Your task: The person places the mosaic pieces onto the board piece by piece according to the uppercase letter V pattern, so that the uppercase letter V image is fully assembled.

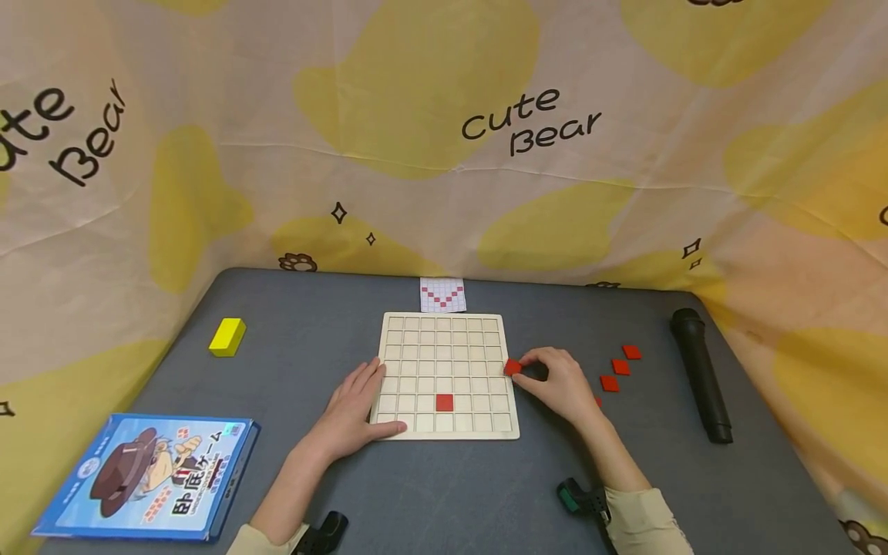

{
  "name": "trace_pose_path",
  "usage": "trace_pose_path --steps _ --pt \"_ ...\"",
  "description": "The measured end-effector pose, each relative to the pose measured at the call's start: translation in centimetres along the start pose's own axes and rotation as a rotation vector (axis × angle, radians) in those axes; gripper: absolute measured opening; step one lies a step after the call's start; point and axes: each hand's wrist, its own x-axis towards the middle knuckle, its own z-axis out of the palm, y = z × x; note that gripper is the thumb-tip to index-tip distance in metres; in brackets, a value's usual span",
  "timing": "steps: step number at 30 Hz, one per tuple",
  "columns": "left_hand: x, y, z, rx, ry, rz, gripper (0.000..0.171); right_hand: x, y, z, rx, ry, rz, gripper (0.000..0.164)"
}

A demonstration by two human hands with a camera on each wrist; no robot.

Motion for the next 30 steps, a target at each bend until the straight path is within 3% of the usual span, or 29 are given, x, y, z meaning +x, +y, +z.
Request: trace_pose_path --steps 11,22,30 --pt "0.3 -0.5 -0.5 0.011 -0.015 0.038 0.103 1.0 -4.9 3.2 0.105 -0.137 -0.084 0.019" --pt "0.5 -0.5 -0.9 0.035 -0.022 0.022 0.101 2.0 -7.6 5.5 0.063 -0.166 -0.178 0.017" --pt "0.6 -0.6 -1.1 0.041 -0.024 0.025 0.101 2.6 -9.1 6.5 -0.002 -0.202 -0.189 0.018"
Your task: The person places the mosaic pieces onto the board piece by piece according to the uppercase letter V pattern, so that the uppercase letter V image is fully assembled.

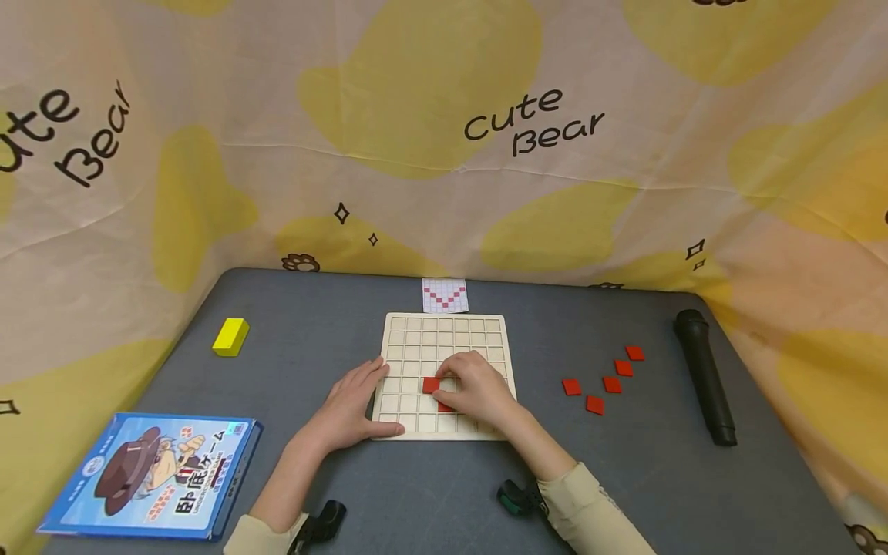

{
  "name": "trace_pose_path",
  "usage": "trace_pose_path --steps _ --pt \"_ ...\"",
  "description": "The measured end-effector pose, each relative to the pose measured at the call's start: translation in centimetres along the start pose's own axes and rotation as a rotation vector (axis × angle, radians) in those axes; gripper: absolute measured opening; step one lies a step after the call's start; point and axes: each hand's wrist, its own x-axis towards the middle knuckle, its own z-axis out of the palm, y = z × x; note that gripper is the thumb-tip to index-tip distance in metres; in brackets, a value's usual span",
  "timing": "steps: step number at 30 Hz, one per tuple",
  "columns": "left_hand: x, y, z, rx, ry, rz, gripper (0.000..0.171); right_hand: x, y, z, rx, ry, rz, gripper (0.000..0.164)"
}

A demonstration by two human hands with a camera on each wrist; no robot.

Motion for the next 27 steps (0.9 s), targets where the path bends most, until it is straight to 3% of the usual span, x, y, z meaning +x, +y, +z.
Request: trace_pose_path --steps 8,27 --pt "0.01 0.06 -0.14 -0.015 0.008 -0.001 0.102 0.1 -0.23 0.33 -0.049 0.009 0.011 0.019" --pt "0.15 0.16 -0.25 -0.044 -0.014 -0.018 0.107 -0.2 0.03 0.48 -0.018 0.023 -0.03 0.022"
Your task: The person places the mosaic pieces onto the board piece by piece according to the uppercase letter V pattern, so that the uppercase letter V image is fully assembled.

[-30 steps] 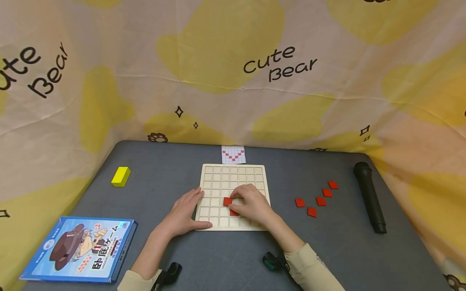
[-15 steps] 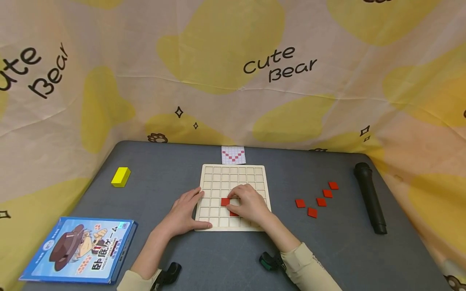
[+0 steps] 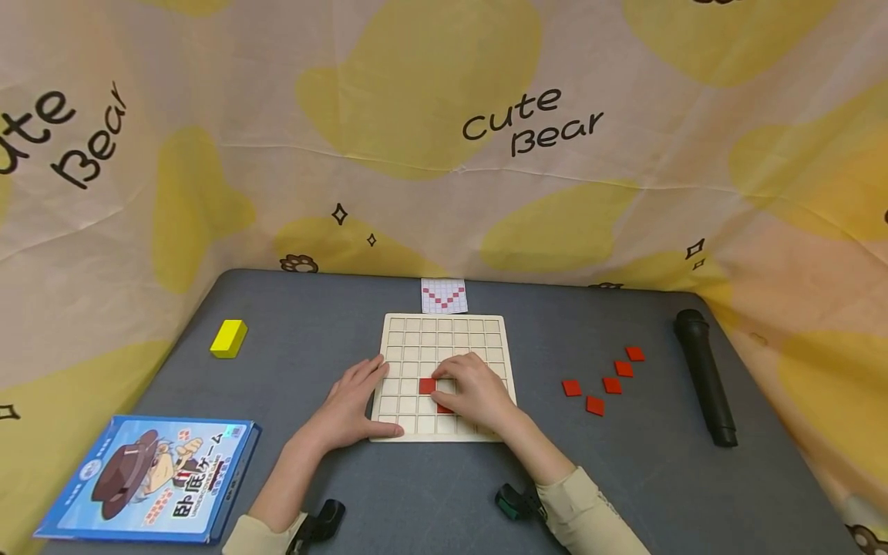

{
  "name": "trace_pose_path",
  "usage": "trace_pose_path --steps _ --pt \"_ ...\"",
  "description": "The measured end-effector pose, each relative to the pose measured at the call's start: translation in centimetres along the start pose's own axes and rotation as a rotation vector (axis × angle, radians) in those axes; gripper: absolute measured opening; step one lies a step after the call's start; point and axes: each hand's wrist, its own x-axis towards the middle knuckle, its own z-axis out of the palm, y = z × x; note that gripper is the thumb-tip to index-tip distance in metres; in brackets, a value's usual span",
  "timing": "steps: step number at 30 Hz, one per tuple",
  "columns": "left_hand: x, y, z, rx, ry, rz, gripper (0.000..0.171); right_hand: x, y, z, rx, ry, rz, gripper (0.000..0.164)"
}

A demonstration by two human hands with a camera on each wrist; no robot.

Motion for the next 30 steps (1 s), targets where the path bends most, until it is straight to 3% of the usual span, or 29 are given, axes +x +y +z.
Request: trace_pose_path --steps 7,14,24,30 --pt "0.1 0.0 0.1 0.001 0.001 0.002 0.107 -0.7 0.3 -0.7 0.051 0.038 -0.043 0.019" --pt "-0.1 0.0 0.3 -0.005 0.01 0.008 0.107 -2.6 2.7 -2.8 0.11 0.108 0.006 0.013" --pt "-0.5 -0.6 0.4 -0.027 -0.005 0.047 0.108 -6.6 7.8 -6.5 0.011 0.219 0.078 0.015" --pt "-0.4 -0.9 0.2 -0.043 -0.001 0.071 0.106 -8.9 9.7 -8.8 -0.013 0.211 0.148 0.016"
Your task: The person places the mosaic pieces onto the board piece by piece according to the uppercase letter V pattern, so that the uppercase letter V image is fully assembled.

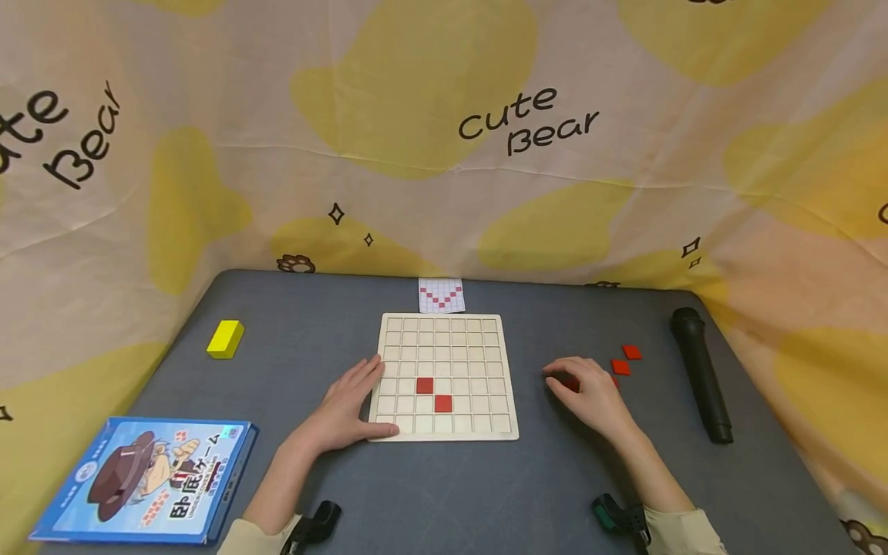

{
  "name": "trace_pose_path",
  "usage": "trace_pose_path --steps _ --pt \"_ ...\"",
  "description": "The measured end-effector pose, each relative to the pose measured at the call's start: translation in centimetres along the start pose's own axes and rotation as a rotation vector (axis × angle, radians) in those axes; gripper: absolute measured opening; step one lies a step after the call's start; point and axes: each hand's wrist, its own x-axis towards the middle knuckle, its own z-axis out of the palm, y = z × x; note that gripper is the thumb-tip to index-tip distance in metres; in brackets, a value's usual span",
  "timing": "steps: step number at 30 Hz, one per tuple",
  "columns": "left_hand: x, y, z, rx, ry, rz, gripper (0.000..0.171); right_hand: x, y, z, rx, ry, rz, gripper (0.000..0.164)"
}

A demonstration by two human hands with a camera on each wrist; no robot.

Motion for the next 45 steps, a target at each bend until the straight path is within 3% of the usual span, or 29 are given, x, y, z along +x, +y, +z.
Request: trace_pose_path --steps 11,26,35,45 --pt "0.0 0.0 -0.2 0.0 -0.001 -0.011 0.104 -1.6 2.1 -2.1 -0.076 -0.06 0.029 0.023" --pt "-0.2 0.2 -0.6 -0.001 -0.03 -0.008 0.105 -2.1 3.0 -2.2 -0.096 -0.045 0.055 0.024" --pt "-0.2 0.1 -0.5 0.002 -0.022 -0.012 0.106 -1.2 2.1 -1.7 -0.055 -0.049 0.049 0.019" --pt "-0.1 -0.1 -0.3 -0.004 -0.018 -0.004 0.105 1.2 -0.4 1.1 0.004 -0.077 0.038 0.02"
